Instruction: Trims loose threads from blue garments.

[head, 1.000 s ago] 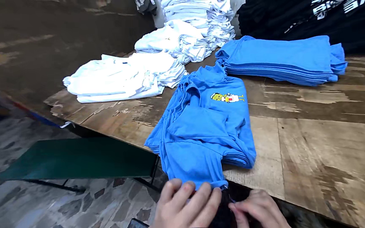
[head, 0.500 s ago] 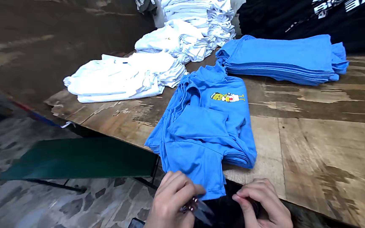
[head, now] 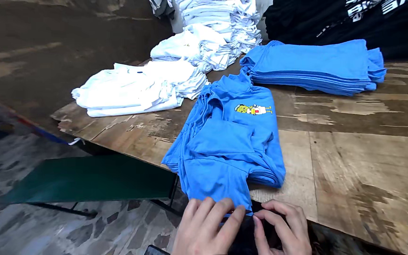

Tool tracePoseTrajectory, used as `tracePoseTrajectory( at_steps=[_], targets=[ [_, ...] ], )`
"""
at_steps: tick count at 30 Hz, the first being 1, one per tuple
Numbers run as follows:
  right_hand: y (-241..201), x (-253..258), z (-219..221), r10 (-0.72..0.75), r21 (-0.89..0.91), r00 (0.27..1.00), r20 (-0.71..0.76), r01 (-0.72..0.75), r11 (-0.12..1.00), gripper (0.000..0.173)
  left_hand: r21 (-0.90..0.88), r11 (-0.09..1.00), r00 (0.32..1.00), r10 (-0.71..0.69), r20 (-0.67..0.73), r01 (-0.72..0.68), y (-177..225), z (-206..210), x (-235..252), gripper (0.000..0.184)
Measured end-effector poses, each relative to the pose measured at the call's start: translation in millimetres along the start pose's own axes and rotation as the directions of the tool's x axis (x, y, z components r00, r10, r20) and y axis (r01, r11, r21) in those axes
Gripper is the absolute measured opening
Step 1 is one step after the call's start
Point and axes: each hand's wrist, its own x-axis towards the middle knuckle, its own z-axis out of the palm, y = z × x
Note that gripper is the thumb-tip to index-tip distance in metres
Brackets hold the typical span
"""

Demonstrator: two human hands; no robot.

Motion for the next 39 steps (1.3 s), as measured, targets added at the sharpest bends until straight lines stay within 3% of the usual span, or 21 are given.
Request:
tracePoseTrajectory(
  at_steps=[6, 8, 11, 13, 15, 16, 19, 21, 23, 25, 27, 28, 30, 32, 34, 39],
  targets=[
    [1, 0, -1, -0.055, 0.019, 0.998, -0.002, 0.055, 0.998, 0.011, 0.039, 0.999, 0.996, 0.018, -0.091, -0.014, -6, 20, -4, 0.029],
    [5, -3, -8, -0.050, -0.013, 0.997, 0.064, 0.051, 0.999, 0.011, -0.041, 0.998, 0.997, -0.050, -0.061, 0.047, -6, 18, -7, 0.021],
    [9, -5, -11, -0.036, -0.059, 0.994, 0.107, 0.042, 0.997, 0.019, -0.071, 0.990, 0.993, -0.122, 0.007, 0.122, -9, 21, -15, 0.034],
    [5, -4, -7, -0.042, -0.046, 0.997, 0.069, 0.045, 0.998, 0.028, -0.124, 0.981, 0.985, -0.160, -0.070, 0.150, -15, 28, -21, 0.012],
    [-1, 2, 1, -0.051, -0.013, 0.998, 0.026, 0.052, 0.999, 0.039, -0.221, 0.963, 0.978, -0.179, -0.103, 0.153, -16, 25, -19, 0.008],
    [-3, 6, 6, -0.064, -0.001, 0.998, 0.012, 0.064, 0.998, 0.037, -0.241, 0.959, 0.979, -0.180, -0.099, 0.152, -15, 23, -18, 0.009],
    [-5, 19, 18, -0.070, 0.087, 0.996, -0.060, 0.076, 0.993, 0.009, -0.123, 0.967, 0.968, -0.234, -0.092, 0.222, -20, 11, -13, 0.031],
    [-11, 34, 12, 0.016, 0.164, 0.999, -0.035, -0.010, 0.986, 0.009, -0.130, 0.930, 0.930, -0.356, -0.089, 0.343, -38, -10, -8, 0.041],
    [-19, 51, 2, 0.089, 0.391, 0.983, 0.158, -0.145, 0.909, 0.032, -0.328, 0.848, 0.888, -0.457, -0.053, 0.416, -58, -32, 1, 0.049],
    [-16, 57, 9, -0.066, 0.639, 0.980, 0.187, -0.071, 0.766, 0.063, -0.628, 0.711, 0.881, -0.466, -0.084, 0.316, -65, -40, 21, 0.052],
    [-16, 62, 17, -0.210, 0.477, 0.974, 0.082, 0.146, 0.867, 0.075, -0.630, 0.750, 0.896, -0.400, -0.191, 0.200, -64, -34, 51, 0.069],
    [-16, 60, 20, -0.260, 0.323, 0.962, 0.083, 0.221, 0.920, 0.072, -0.559, 0.810, 0.901, -0.363, -0.239, 0.178, -63, -26, 65, 0.066],
    [-9, 48, 28, -0.327, 0.024, 0.925, 0.193, 0.329, 0.944, 0.054, -0.335, 0.928, 0.937, -0.252, -0.242, 0.163, -67, 0, 89, 0.041],
    [8, 31, 34, -0.389, -0.017, 0.899, 0.200, 0.400, 0.916, 0.023, -0.174, 0.973, 0.978, -0.173, -0.115, 0.152, -85, 41, 106, 0.027],
    [15, 24, 19, -0.366, 0.086, 0.909, 0.198, 0.356, 0.931, 0.015, -0.189, 0.973, 0.985, -0.150, -0.081, 0.133, -111, 74, 118, 0.026],
    [14, 24, -14, -0.197, -0.101, 0.908, 0.370, 0.251, 0.963, 0.017, -0.210, 0.977, 0.892, -0.057, -0.448, -0.043, -127, 75, 118, 0.017]
  ],
)
